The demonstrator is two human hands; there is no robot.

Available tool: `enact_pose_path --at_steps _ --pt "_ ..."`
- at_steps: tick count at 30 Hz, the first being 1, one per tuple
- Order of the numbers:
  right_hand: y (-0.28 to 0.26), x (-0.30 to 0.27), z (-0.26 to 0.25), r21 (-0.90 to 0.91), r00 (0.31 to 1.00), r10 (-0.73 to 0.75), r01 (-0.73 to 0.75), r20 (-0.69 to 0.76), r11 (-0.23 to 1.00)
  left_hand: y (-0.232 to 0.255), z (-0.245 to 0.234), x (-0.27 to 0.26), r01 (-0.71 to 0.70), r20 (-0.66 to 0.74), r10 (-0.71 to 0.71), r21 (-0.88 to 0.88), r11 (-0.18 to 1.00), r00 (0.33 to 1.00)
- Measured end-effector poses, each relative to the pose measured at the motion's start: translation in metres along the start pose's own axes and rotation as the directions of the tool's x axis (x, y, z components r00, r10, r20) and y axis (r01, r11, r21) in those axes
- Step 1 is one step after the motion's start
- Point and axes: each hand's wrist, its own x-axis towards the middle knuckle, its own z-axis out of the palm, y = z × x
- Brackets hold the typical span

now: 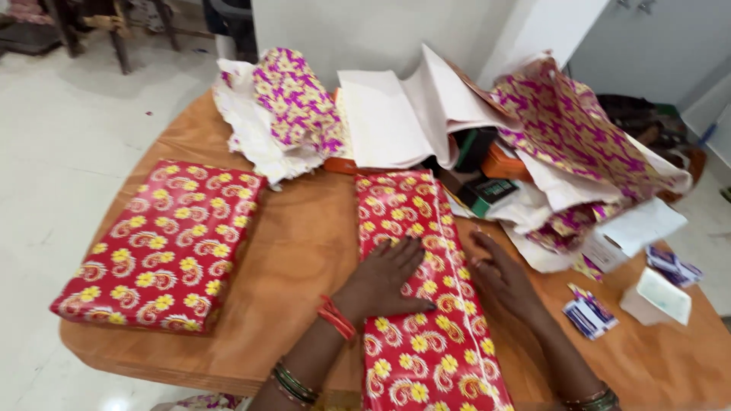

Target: The person wraps a rectangular box with red floral wrapping paper on a wooden table. They fold the paper around the box, crease the edges, and secure the seams with clear tape. A second wrapped gift is visible on the table.

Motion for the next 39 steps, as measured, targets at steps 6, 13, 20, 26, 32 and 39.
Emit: enact_pose_path --at_steps 6,13,20,26,32,39 --pt "-0.037 -0.033 0.025 0.192 0.981 0.173 -0.186 0.082 0.964 0.004 -0.009 -0.004 -0.007 0.080 0.003 0.057 0.998 0.997" --pt "-0.062 -0.034 0.029 0.149 0.976 0.216 -0.215 0.009 0.965 0.011 -0.019 -0.004 -0.032 0.137 0.019 0.091 0.995 0.990" --pt "-0.051 -0.049 0.051 0.152 0.967 0.252 -0.244 -0.037 0.958 0.004 -0.022 -0.021 -0.102 0.097 0.097 0.040 0.994 0.990" --pt "-0.036 -0.041 0.053 0.123 0.996 0.047 -0.037 -0.076 0.992 0.019 -0.022 -0.033 -0.093 0.011 0.092 0.080 0.992 0.996" --pt "-0.043 -0.038 0.053 0.012 0.991 -0.106 0.107 -0.082 0.994 0.063 -0.019 -0.075 -0.119 -0.018 0.120 0.049 0.992 0.993" --pt "-0.067 -0.042 0.051 0.053 0.998 0.016 -0.013 -0.064 0.999 0.078 -0.023 -0.089 -0.218 0.007 0.219 0.109 0.970 0.976"
